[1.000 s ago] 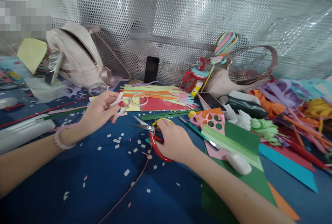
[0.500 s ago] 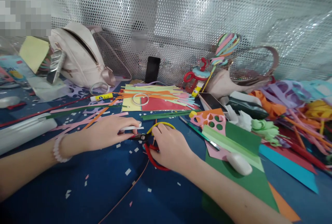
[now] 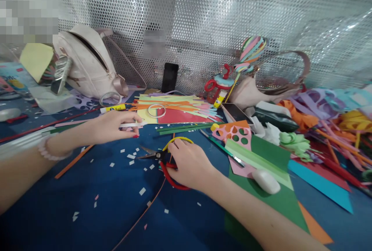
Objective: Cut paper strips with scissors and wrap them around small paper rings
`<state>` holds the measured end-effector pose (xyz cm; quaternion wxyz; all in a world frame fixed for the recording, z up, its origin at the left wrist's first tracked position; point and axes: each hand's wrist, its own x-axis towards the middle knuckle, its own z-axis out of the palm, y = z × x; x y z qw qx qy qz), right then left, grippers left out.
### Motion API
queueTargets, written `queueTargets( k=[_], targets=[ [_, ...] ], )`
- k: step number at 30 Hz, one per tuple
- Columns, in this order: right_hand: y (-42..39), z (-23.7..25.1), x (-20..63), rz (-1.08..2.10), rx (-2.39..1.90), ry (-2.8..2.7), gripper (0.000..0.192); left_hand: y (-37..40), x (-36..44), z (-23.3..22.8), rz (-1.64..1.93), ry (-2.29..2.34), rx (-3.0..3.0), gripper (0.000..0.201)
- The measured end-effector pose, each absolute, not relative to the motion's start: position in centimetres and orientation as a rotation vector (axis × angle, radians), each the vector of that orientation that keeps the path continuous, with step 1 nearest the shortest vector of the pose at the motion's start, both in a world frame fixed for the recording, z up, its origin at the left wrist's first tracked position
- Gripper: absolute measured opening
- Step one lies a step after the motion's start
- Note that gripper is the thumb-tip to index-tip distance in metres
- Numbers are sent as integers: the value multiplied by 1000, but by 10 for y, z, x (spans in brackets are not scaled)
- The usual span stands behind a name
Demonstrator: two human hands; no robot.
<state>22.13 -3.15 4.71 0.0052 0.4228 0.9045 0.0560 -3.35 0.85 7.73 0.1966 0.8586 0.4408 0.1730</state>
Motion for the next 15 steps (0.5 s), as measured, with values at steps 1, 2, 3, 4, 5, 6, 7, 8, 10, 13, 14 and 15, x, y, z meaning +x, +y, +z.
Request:
queueTargets(
  k=[1, 2, 3, 4, 5, 6, 7, 8, 10, 13, 14, 15],
  targets=[
    [-31, 47, 222, 160, 1312, 2846, 17, 12, -38, 79, 364, 1183, 2378, 27],
    [-31, 47, 222, 153, 1295, 2859, 17, 14, -41, 80, 242, 1131, 2351, 27],
    [-31, 47, 222, 151, 1270, 2872, 17, 16, -44, 81, 132, 1085, 2325, 26],
    [-31, 47, 223, 147, 1231, 2886, 17, 17, -45, 81, 42, 1048, 2303, 27],
    [-32, 47, 223, 142, 1183, 2900, 16, 17, -45, 80, -20, 1020, 2292, 28],
    [-32, 48, 223, 136, 1133, 2913, 15, 16, -45, 80, -62, 1000, 2287, 29],
    [-32, 48, 223, 129, 1085, 2925, 14, 15, -44, 78, -83, 989, 2286, 29],
    [-32, 48, 223, 123, 1043, 2935, 13, 14, -43, 77, -94, 984, 2289, 30],
    [-32, 49, 224, 123, 987, 2952, 13, 11, -40, 73, -102, 987, 2307, 31],
    [-32, 48, 224, 139, 960, 2966, 13, 8, -37, 68, -96, 980, 2343, 29],
    [-33, 48, 224, 142, 959, 2967, 13, 8, -37, 67, -92, 969, 2352, 29],
    [-33, 48, 223, 143, 960, 2967, 13, 8, -36, 66, -86, 956, 2356, 28]
  ],
)
